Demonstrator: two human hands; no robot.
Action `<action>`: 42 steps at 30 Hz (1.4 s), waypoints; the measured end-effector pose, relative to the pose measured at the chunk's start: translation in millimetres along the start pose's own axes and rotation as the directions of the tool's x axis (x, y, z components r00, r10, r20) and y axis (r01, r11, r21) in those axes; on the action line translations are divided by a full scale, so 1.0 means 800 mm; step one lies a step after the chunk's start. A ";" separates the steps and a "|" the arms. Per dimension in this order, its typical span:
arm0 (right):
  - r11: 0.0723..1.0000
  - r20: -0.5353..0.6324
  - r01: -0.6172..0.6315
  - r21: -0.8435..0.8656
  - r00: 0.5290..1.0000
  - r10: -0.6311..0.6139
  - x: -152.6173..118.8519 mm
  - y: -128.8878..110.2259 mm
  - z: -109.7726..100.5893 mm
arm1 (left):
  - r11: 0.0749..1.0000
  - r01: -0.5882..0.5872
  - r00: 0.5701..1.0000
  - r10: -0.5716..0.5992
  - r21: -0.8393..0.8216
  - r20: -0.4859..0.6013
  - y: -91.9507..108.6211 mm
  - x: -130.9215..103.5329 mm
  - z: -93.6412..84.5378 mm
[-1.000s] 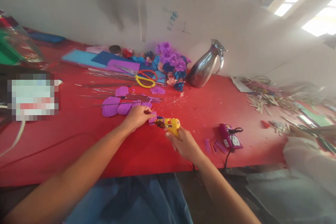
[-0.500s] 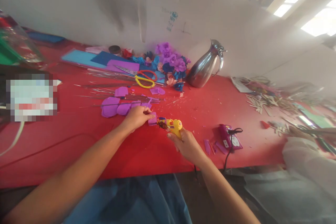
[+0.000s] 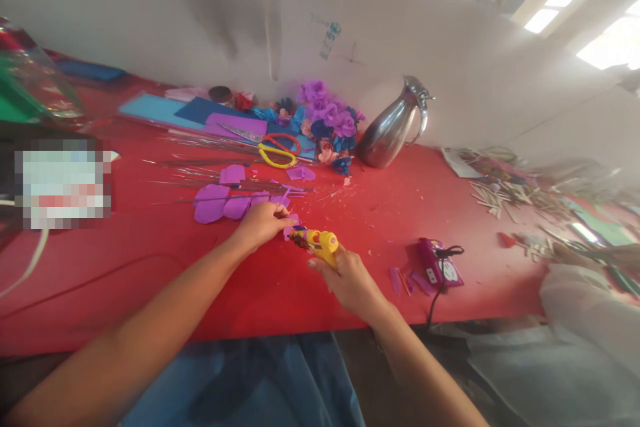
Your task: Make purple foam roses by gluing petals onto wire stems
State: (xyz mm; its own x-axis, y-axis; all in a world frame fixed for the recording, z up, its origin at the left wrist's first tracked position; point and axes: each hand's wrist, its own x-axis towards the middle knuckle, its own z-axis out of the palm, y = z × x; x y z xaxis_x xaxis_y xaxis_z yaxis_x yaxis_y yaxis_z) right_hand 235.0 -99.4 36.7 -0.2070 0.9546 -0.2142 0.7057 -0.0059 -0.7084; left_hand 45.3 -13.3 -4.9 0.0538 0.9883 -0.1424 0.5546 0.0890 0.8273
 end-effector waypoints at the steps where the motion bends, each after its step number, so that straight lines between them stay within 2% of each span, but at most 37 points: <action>1: 1.000 0.000 0.010 -0.002 1.000 -0.010 0.001 0.000 0.002 | 1.000 0.004 1.000 -0.004 0.000 -0.004 0.000 0.000 0.000; 25: 0.999 -0.059 0.004 -0.051 0.998 -0.007 0.000 0.010 -0.007 | 0.999 -0.027 1.000 0.027 0.032 0.015 0.001 0.001 -0.002; 37: 0.997 -0.034 0.033 -0.070 0.999 -0.035 -0.006 0.013 -0.011 | 1.000 -0.005 1.000 0.005 0.000 0.027 0.002 0.001 -0.004; 40: 0.997 -0.075 0.001 -0.079 0.997 -0.007 -0.003 0.013 -0.024 | 0.999 -0.020 1.000 0.021 -0.045 0.015 -0.002 0.003 -0.003; 42: 0.992 -0.160 -0.028 -0.124 0.987 0.007 0.013 0.017 -0.039 | 0.992 -0.035 0.999 0.035 -0.118 -0.006 -0.004 0.004 -0.001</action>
State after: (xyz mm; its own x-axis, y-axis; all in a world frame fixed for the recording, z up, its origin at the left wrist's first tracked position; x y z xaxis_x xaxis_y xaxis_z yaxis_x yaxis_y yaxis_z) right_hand 263.3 -80.2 45.8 -0.0906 0.9899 -0.1089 0.7899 0.0048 -0.6132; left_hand 42.7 -10.4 -7.5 0.0684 0.9915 -0.1103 0.4509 0.0679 0.8900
